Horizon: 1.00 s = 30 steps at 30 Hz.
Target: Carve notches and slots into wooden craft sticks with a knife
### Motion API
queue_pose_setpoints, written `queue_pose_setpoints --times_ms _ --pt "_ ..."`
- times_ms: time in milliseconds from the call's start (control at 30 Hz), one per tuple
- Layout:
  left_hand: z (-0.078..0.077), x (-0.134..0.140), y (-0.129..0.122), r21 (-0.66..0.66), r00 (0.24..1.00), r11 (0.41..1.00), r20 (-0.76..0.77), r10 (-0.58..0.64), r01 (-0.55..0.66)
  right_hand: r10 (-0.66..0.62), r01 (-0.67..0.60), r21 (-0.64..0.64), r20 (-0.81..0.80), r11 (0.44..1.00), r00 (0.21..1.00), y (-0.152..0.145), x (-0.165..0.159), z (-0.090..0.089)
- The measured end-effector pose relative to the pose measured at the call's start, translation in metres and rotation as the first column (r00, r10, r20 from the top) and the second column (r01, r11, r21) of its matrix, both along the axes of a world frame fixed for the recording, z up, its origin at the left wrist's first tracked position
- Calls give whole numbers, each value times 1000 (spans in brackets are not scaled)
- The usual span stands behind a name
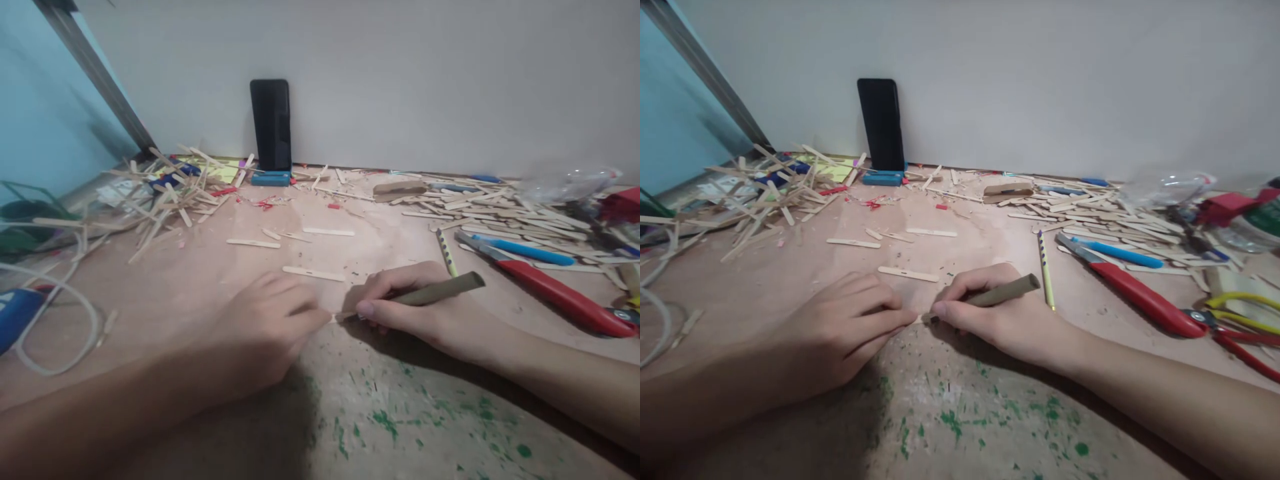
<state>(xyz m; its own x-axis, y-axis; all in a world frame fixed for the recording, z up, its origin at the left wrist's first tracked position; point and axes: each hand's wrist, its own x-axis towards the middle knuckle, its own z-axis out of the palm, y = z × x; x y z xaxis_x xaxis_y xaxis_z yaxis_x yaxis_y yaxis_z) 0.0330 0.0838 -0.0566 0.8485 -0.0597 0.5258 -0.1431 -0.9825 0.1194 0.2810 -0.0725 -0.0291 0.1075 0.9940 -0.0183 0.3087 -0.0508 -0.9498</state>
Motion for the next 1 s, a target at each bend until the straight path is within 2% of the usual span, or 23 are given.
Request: queue_pose_setpoints --times_ms 200,333,567,800,1000 --pt "12 -4 5 65 991 997 -133 -20 29 -11 11 5 -17 1000 1000 -2 1 1" --pt "15 -3 4 61 996 997 -88 -32 37 -10 10 3 -29 1000 1000 -1 -1 2" --pt "9 1 2 78 1000 997 -16 -13 14 20 -20 28 -20 999 1000 3 -2 -3" --pt "22 1 6 130 997 989 -48 -62 68 -8 9 28 -52 1000 999 6 -1 -3" --pt "22 0 4 143 997 988 -58 -54 62 0 3 38 -94 999 996 6 -1 -3"
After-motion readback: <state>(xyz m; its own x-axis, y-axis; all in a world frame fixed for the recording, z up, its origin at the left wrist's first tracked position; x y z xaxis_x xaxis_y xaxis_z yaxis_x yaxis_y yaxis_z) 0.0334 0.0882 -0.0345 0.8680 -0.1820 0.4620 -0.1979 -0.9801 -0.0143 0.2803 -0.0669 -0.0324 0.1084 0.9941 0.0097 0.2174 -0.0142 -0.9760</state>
